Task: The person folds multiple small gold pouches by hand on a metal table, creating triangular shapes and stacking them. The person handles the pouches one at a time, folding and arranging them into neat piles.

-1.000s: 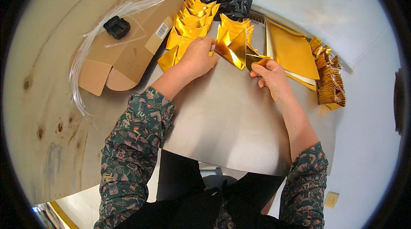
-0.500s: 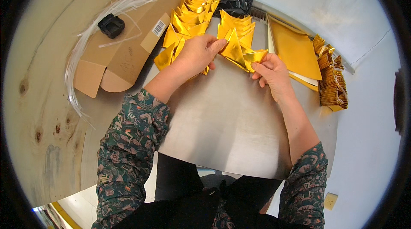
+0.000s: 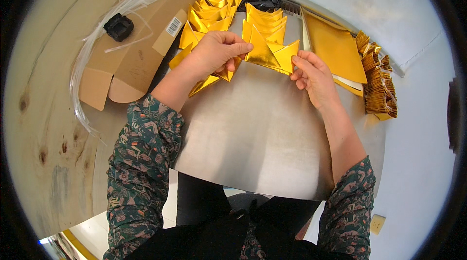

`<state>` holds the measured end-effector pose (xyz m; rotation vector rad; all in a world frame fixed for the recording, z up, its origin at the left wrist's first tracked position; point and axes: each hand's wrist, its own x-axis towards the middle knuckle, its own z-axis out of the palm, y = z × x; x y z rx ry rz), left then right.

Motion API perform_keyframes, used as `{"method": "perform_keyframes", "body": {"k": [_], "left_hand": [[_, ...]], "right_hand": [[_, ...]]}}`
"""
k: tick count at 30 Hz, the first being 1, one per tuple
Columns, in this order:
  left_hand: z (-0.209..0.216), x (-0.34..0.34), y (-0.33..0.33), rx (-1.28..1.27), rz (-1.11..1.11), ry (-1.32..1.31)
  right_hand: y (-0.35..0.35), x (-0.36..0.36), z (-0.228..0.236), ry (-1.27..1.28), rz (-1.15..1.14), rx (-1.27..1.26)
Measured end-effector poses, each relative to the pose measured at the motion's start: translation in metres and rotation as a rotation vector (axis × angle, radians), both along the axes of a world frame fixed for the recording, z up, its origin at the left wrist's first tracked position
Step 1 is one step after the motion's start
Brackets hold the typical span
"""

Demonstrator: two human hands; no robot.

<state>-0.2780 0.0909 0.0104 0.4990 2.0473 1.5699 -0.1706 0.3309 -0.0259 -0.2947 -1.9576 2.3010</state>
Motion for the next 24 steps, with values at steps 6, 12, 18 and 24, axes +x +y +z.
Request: {"method": "perform_keyframes", "body": {"k": [6, 12, 18, 24], "left_hand": [[0.002, 0.0014, 0.0004, 0.006, 0.047, -0.022], [0.001, 0.0009, 0.0008, 0.033, 0.057, -0.034], [-0.0023, -0.0014, -0.0002, 0.029, 0.032, -0.011], [-0.0008, -0.0017, 0.0, 0.007, 0.035, -0.01]], "right_hand": [[-0.0011, 0.0011, 0.0015, -0.016, 0.011, 0.026], [0.001, 0.0002, 0.0, -0.006, 0.043, 0.045], [0.0016, 0.0004, -0.0003, -0.028, 0.031, 0.045], [0.0032, 0.0001, -0.0004, -0.01, 0.046, 0.025]]}}
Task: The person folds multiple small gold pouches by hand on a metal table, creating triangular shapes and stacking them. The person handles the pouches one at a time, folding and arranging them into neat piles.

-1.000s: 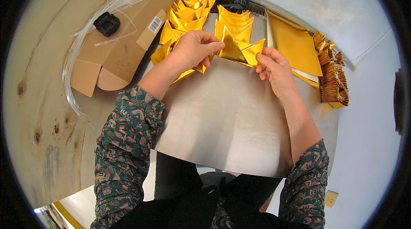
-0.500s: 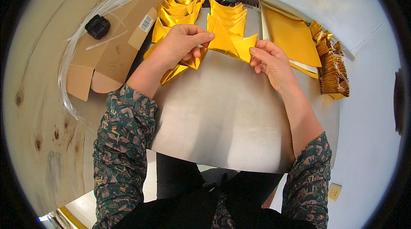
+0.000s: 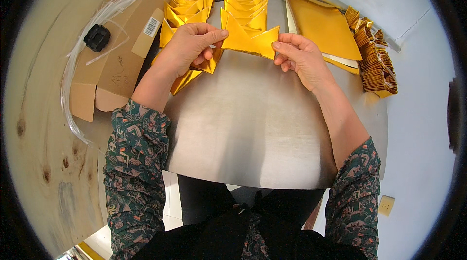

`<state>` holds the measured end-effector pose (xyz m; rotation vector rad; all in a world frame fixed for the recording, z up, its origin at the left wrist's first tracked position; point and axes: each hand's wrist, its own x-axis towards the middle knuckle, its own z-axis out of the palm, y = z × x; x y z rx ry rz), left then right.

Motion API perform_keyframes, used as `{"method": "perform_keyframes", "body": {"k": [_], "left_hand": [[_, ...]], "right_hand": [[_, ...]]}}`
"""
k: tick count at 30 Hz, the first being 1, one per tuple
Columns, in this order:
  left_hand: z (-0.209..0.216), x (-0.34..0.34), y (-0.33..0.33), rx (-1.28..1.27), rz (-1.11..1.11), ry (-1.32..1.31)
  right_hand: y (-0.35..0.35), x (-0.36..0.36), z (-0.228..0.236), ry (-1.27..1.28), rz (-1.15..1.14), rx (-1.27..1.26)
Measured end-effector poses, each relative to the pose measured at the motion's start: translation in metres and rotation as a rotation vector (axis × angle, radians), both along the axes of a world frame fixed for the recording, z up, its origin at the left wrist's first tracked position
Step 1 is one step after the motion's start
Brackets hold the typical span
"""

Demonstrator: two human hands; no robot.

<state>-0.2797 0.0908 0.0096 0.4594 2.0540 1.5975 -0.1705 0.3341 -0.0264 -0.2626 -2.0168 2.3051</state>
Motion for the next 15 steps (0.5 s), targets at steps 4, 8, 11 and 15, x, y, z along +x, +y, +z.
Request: {"method": "perform_keyframes", "body": {"k": [4, 8, 11, 15], "left_hand": [[0.0005, 0.0009, -0.0007, 0.001, -0.009, 0.001], [-0.0003, -0.0004, -0.0025, 0.036, -0.026, -0.017], [0.0014, -0.004, -0.0066, 0.036, -0.042, -0.06], [0.002, -0.0059, -0.0076, 0.073, -0.07, -0.107]], "right_hand": [[0.0007, 0.0003, -0.0015, 0.009, 0.002, -0.017], [0.002, 0.001, -0.001, 0.01, 0.016, -0.019], [0.0049, 0.0021, 0.0015, -0.011, 0.032, -0.013], [0.0082, 0.0029, 0.0044, -0.042, 0.07, -0.015]]}}
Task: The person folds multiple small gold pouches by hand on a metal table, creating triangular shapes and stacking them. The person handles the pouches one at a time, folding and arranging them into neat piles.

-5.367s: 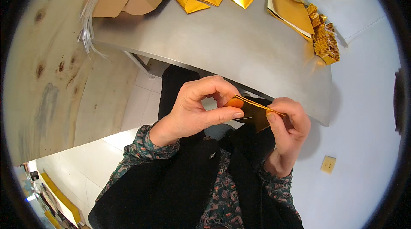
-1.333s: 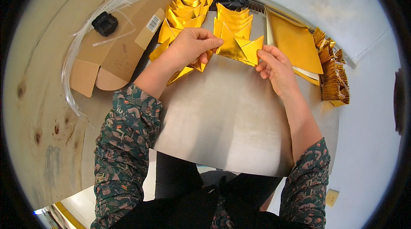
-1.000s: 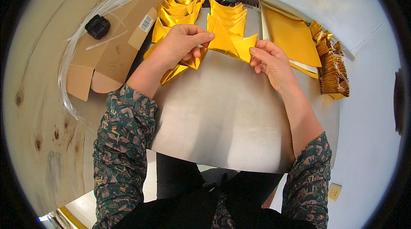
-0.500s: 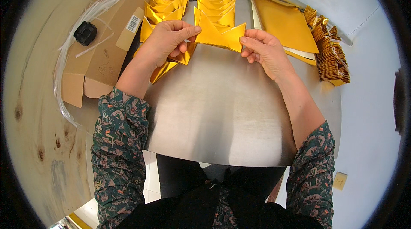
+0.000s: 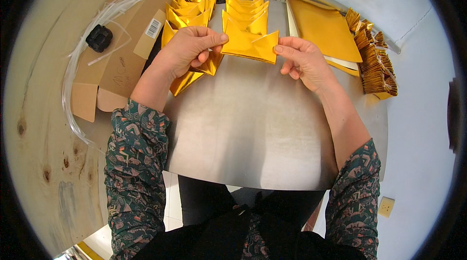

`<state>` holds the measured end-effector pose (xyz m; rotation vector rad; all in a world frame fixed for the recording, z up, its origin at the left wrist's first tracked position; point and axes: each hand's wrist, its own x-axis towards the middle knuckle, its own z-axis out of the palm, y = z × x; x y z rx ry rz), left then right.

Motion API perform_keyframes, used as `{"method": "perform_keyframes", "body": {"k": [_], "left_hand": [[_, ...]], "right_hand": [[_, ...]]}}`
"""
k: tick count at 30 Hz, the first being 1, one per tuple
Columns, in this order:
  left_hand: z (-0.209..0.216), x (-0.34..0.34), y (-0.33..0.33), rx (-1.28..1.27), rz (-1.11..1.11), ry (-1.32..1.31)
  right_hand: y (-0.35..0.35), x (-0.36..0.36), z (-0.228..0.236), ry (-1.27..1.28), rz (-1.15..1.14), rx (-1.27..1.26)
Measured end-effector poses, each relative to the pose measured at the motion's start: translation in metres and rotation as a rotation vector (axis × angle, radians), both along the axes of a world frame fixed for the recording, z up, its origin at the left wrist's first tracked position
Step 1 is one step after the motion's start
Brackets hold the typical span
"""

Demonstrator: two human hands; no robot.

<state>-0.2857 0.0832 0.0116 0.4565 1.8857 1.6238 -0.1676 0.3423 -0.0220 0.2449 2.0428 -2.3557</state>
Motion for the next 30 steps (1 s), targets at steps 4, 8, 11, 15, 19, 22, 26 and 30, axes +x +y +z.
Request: {"method": "perform_keyframes", "body": {"k": [4, 8, 11, 15, 19, 22, 26, 30], "left_hand": [[-0.0005, 0.0021, 0.0019, -0.013, 0.047, -0.003], [0.0015, 0.0019, 0.0005, -0.004, 0.036, -0.045], [0.0007, 0.0022, 0.0006, 0.008, 0.009, -0.041], [0.0008, 0.0025, 0.0001, -0.035, 0.024, -0.028], [0.0023, 0.0033, -0.0011, -0.044, 0.023, -0.024], [0.0024, 0.0027, -0.0009, -0.036, 0.012, -0.032], [0.0022, 0.0029, 0.0, -0.048, 0.012, -0.016], [0.0028, 0.0056, 0.0011, -0.083, 0.036, 0.014]], "right_hand": [[0.0004, -0.0004, 0.0008, -0.012, 0.004, 0.018], [0.0005, -0.0009, 0.0008, -0.012, 0.01, 0.057], [0.0002, -0.0005, -0.0003, -0.01, -0.002, 0.064], [-0.0016, -0.0004, -0.001, -0.006, -0.022, 0.062], [-0.0027, -0.0004, 0.0006, -0.022, -0.033, 0.045], [-0.0028, -0.0005, 0.0014, -0.017, -0.026, 0.044], [-0.0028, 0.0006, 0.0013, -0.003, -0.023, 0.044], [-0.0033, 0.0016, 0.0013, 0.011, -0.023, 0.042]]}}
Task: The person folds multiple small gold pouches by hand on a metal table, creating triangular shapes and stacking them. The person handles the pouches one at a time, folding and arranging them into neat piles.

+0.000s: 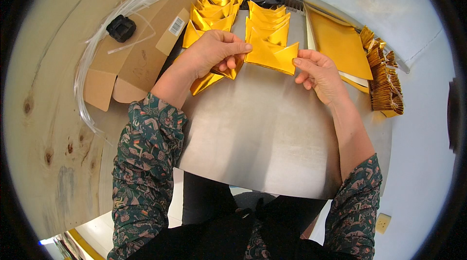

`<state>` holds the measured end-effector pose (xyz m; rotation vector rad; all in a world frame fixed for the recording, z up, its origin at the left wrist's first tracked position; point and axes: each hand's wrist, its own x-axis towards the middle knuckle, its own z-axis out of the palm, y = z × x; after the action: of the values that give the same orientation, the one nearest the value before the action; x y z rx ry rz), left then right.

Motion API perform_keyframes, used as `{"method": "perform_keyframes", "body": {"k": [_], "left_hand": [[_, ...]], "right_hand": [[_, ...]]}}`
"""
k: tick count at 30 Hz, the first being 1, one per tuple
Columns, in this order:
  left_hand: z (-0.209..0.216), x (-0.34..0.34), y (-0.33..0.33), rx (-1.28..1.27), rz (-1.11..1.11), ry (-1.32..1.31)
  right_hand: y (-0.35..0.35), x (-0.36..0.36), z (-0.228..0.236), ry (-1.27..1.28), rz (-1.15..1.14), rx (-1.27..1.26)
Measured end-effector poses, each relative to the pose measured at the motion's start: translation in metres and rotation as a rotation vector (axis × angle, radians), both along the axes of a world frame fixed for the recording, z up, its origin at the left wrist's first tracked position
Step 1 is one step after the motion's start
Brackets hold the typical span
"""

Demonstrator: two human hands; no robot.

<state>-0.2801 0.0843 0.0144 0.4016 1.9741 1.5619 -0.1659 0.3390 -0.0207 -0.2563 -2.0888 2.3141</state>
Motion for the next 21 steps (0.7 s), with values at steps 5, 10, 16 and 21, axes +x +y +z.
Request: {"method": "perform_keyframes", "body": {"k": [5, 10, 16, 21], "left_hand": [[0.0009, 0.0011, 0.0009, -0.012, 0.004, 0.006], [0.0011, 0.0012, 0.001, -0.028, -0.008, 0.024], [0.0017, 0.0033, 0.0013, -0.029, 0.011, 0.015], [-0.0007, 0.0007, 0.001, -0.02, 0.008, 0.021]], "right_hand": [[-0.001, -0.0002, 0.0009, -0.017, -0.004, 0.01], [-0.001, -0.0007, 0.0003, -0.025, -0.013, 0.012], [0.0002, -0.0007, -0.0008, -0.022, -0.013, 0.026], [0.001, -0.0015, -0.0022, -0.009, -0.002, 0.014]]}}
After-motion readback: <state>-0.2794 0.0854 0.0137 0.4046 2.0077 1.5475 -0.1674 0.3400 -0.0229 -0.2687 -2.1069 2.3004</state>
